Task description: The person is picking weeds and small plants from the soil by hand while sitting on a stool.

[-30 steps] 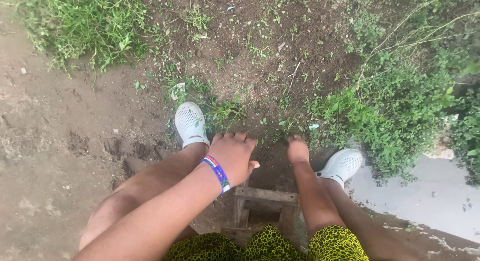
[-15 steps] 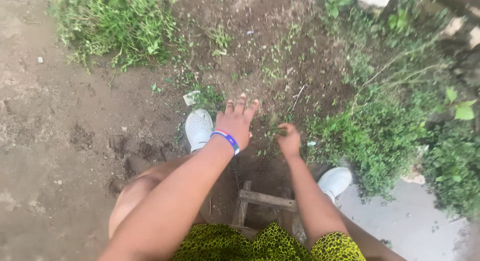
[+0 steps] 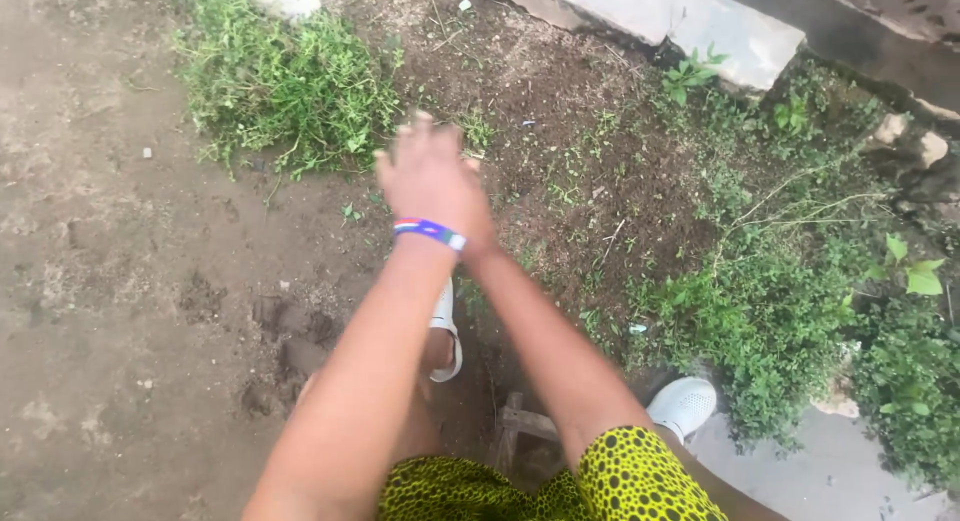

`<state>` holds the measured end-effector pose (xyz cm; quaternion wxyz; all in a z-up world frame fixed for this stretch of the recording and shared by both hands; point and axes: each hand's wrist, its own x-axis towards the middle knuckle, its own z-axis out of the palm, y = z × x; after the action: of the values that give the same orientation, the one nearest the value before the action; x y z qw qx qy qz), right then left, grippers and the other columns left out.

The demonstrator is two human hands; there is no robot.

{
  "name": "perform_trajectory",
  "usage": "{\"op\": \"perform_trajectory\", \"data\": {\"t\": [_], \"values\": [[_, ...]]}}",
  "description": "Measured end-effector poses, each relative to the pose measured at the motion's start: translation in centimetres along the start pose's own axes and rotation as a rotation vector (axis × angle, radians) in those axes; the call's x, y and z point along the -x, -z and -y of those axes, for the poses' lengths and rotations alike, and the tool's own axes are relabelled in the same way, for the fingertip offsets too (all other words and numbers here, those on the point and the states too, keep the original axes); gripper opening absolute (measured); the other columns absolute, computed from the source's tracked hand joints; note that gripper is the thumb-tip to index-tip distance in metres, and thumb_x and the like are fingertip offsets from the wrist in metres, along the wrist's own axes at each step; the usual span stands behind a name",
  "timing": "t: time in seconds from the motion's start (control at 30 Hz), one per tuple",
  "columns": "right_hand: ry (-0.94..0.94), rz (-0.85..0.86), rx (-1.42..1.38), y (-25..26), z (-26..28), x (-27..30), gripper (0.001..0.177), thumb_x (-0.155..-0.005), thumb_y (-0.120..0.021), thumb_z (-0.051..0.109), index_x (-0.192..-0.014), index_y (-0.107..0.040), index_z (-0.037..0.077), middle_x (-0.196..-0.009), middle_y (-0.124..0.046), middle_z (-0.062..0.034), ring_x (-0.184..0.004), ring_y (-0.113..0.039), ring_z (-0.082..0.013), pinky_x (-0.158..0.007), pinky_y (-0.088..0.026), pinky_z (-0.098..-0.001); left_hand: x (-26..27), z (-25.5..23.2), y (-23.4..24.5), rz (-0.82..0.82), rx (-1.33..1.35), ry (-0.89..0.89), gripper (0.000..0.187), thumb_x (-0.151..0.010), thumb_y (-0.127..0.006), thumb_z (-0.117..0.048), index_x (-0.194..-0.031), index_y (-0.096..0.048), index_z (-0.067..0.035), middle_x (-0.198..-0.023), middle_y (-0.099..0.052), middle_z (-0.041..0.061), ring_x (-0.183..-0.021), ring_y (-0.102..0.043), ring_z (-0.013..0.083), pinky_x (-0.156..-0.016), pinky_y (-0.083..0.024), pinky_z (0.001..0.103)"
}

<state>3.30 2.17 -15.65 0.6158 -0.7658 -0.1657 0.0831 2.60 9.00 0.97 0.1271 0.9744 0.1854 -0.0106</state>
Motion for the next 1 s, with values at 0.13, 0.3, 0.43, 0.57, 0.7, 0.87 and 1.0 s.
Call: {"op": "perform_trajectory", "data": {"t": [0.13,0.3,0.43,0.57,0.7,0.87,1.0], "values": [[0.278,-0.089,0.182,-0.4,0.3,-1.1,0.018,-0.114,-0.053,0.006,-0.128,-0.064,0.003,-0.149,-0.058,-0.0214,-0.136,-0.060,-0.0351,-0.117,-0.048,-0.0409,0.0,2.0,0.5,-0.205,0.080,-0.012,0.058,-0.082,-0.072,-0.029,-0.135,-0.062,-0.008,-0.152,-0.044,0.025,-0.143,-0.038,0.0443,-0.109,-0.025,0.069],[-0.141,-0.003,0.395,7.3,-7.5,6.6,0.031,-0.086,-0.076,0.015,-0.116,-0.072,0.011,-0.116,-0.070,-0.0145,-0.106,-0.069,-0.0338,-0.094,-0.055,-0.0416,0.1,0.2,-0.4,-0.039,0.038,-0.125,0.048,-0.079,-0.074,-0.035,-0.119,-0.069,-0.010,-0.146,-0.051,0.021,-0.140,-0.039,0.0439,-0.108,-0.026,0.069],[-0.380,0.000,0.572,13.2,-18.5,15.0,0.018,-0.091,-0.074,0.024,-0.105,-0.078,0.014,-0.106,-0.076,-0.0133,-0.091,-0.075,-0.0296,-0.086,-0.058,-0.0379,-0.5,-3.5,0.7,0.455,-0.134,-0.126,0.032,-0.098,-0.062,-0.045,-0.108,-0.076,-0.017,-0.120,-0.072,0.011,-0.119,-0.064,0.0366,-0.117,-0.030,0.063],[-0.724,0.005,0.573,20.9,-11.2,16.7,0.023,-0.090,-0.076,0.035,-0.102,-0.079,0.015,-0.102,-0.078,-0.0136,-0.090,-0.075,-0.0292,-0.086,-0.058,-0.0385,-0.9,-7.1,-0.7,0.442,-0.105,-0.203,0.035,-0.095,-0.063,-0.048,-0.103,-0.078,-0.017,-0.109,-0.074,0.012,-0.106,-0.068,0.0350,-0.102,-0.043,0.058],[-0.384,-0.134,0.882,29.5,-7.9,16.8,0.019,-0.094,-0.068,0.027,-0.102,-0.079,0.013,-0.110,-0.074,-0.0145,-0.090,-0.073,-0.0334,-0.083,-0.059,-0.0438,-0.9,-10.9,-2.4,0.415,-0.011,-0.261,0.031,-0.091,-0.065,-0.043,-0.103,-0.076,-0.017,-0.108,-0.074,0.011,-0.104,-0.070,0.0344,-0.094,-0.047,0.055],[-0.470,-0.228,1.005,35.9,3.0,14.2,0.023,-0.096,-0.073,0.031,-0.099,-0.079,0.009,-0.108,-0.073,-0.0152,-0.084,-0.072,-0.0331,-0.076,-0.057,-0.0446,-0.2,-14.4,-6.2,0.281,0.180,-0.351,0.031,-0.075,-0.063,-0.014,-0.101,-0.076,-0.023,-0.105,-0.073,0.010,-0.101,-0.070,0.0357,-0.088,-0.049,0.058],[-0.395,-0.307,0.843,37.6,6.4,14.0,0.024,-0.093,-0.075,0.026,-0.108,-0.077,0.008,-0.104,-0.073,-0.0166,-0.077,-0.072,-0.0273,-0.074,-0.057,-0.0396,0.3,-16.4,-6.1,0.417,0.162,-0.337,0.018,-0.086,-0.061,-0.021,-0.099,-0.073,-0.018,-0.104,-0.072,0.015,-0.098,-0.071,0.0374,-0.085,-0.055,0.051]]}}
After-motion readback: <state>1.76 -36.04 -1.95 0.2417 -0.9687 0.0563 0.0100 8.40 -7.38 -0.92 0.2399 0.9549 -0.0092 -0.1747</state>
